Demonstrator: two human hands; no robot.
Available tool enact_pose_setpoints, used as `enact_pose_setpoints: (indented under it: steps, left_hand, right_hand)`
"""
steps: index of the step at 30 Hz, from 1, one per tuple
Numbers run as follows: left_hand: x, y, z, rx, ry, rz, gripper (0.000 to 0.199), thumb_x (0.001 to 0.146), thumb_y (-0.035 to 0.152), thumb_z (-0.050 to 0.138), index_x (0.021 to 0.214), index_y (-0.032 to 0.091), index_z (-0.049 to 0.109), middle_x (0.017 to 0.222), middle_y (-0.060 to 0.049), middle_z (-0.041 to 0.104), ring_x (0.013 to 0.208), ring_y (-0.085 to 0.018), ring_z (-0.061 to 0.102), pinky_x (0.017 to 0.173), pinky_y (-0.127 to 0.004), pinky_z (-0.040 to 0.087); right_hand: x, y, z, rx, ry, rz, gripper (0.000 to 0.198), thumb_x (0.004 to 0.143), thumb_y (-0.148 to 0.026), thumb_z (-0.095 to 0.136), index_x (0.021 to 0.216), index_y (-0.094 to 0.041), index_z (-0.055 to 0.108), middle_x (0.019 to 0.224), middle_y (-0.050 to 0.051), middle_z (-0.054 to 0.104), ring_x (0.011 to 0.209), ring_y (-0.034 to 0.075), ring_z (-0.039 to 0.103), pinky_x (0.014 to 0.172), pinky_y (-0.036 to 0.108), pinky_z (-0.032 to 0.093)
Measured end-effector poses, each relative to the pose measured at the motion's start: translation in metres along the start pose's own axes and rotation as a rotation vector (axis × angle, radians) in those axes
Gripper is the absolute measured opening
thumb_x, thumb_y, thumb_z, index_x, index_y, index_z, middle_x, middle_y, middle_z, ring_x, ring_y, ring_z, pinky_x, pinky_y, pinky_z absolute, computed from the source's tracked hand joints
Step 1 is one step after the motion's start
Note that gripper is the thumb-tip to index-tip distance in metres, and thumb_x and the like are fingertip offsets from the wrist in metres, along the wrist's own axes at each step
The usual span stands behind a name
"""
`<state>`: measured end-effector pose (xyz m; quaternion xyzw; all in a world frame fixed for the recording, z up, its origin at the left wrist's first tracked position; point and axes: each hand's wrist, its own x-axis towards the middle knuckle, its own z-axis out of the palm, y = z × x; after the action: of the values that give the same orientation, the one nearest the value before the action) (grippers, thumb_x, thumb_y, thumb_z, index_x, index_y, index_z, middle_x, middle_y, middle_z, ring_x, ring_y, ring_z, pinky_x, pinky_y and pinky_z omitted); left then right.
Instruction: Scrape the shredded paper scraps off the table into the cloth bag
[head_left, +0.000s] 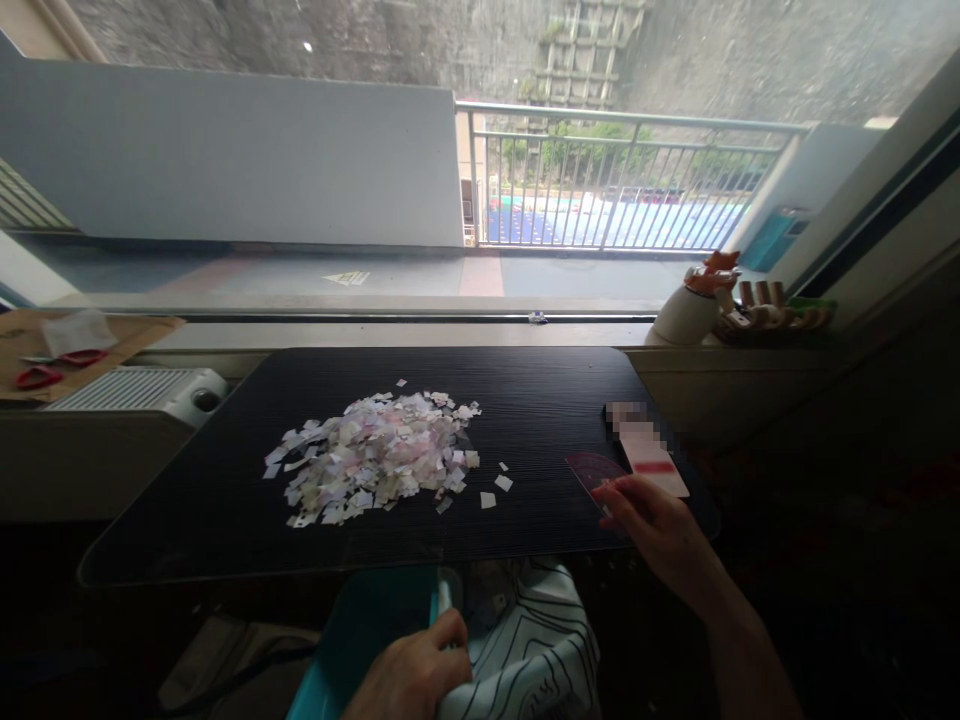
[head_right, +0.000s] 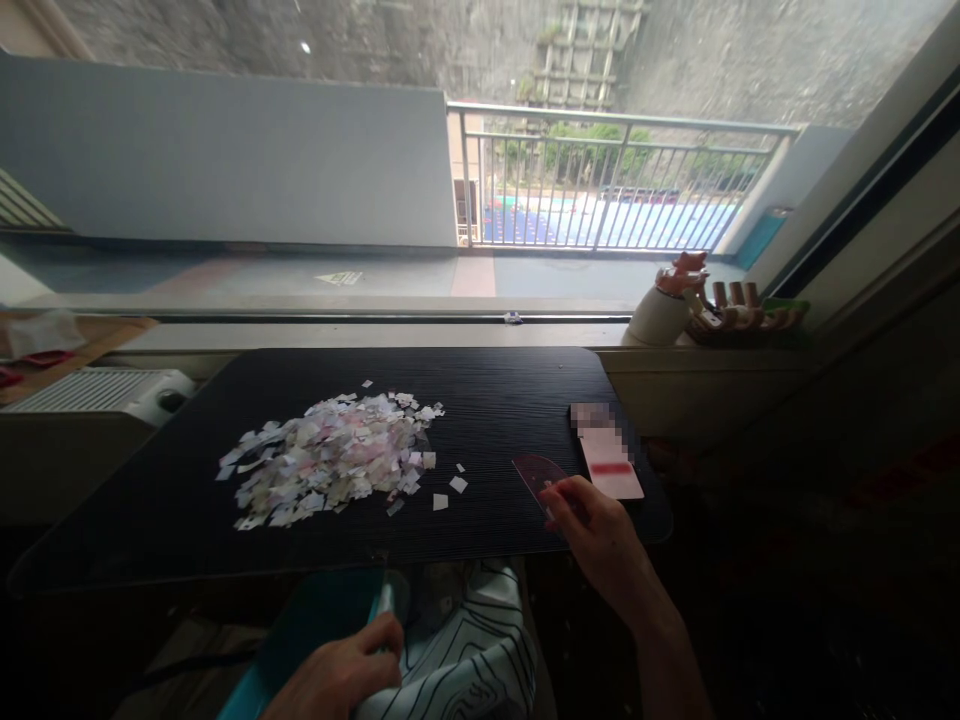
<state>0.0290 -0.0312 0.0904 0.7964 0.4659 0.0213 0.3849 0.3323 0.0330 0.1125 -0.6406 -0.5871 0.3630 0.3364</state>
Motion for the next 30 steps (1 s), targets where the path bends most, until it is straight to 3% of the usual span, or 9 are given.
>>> enact_pose_setpoints:
  steps: [6,10,20,26,30]
  left_hand:
    - [0.002,0.006,-0.003,0.030,-0.029,0.027,0.006,0.076,0.015,0.068,0.073,0.018,0.064,0.099,-0.001,0.056,0.078,-0.014,0.057,0.068,-0.018,0.040]
    - [0.004,0.007,-0.003,0.025,-0.045,0.049,0.006,0.075,0.016,0.070,0.073,0.018,0.065,0.097,-0.001,0.057,0.075,-0.013,0.057,0.067,-0.018,0.041]
    - [0.006,0.000,0.006,0.088,-0.028,0.099,0.009,0.071,0.011,0.068,0.073,0.018,0.063,0.098,0.000,0.058,0.072,-0.012,0.058,0.061,-0.019,0.039]
    - [0.003,0.011,-0.004,0.078,-0.028,0.075,0.013,0.068,0.011,0.070,0.073,0.019,0.063,0.099,0.002,0.059,0.077,-0.013,0.059,0.066,-0.019,0.042]
    - [0.002,0.014,-0.010,0.034,-0.103,0.115,0.011,0.070,0.014,0.071,0.075,0.020,0.063,0.097,0.002,0.060,0.080,-0.014,0.060,0.068,-0.020,0.043]
  right_hand:
    - [0.002,0.001,0.017,0.121,0.024,0.045,0.032,0.085,-0.053,0.054,0.092,-0.022,0.057,0.082,0.003,0.070,0.057,0.015,0.063,0.056,0.028,0.051]
    - [0.002,0.002,0.023,0.049,0.049,-0.005,0.029,0.086,-0.050,0.054,0.099,-0.023,0.057,0.073,0.001,0.066,0.060,0.016,0.060,0.056,0.027,0.048]
    - [-0.001,-0.016,0.038,-0.026,0.069,-0.052,0.028,0.089,-0.046,0.049,0.098,-0.022,0.059,0.074,0.001,0.064,0.063,0.016,0.059,0.056,0.025,0.045]
    - [-0.005,-0.027,0.048,-0.083,0.095,-0.055,0.026,0.090,-0.044,0.048,0.097,-0.022,0.059,0.067,0.000,0.063,0.059,0.015,0.059,0.056,0.024,0.045]
    - [-0.007,-0.033,0.058,-0.164,0.111,-0.082,0.025,0.090,-0.042,0.048,0.098,-0.021,0.059,0.075,0.002,0.067,0.064,0.016,0.062,0.060,0.025,0.046]
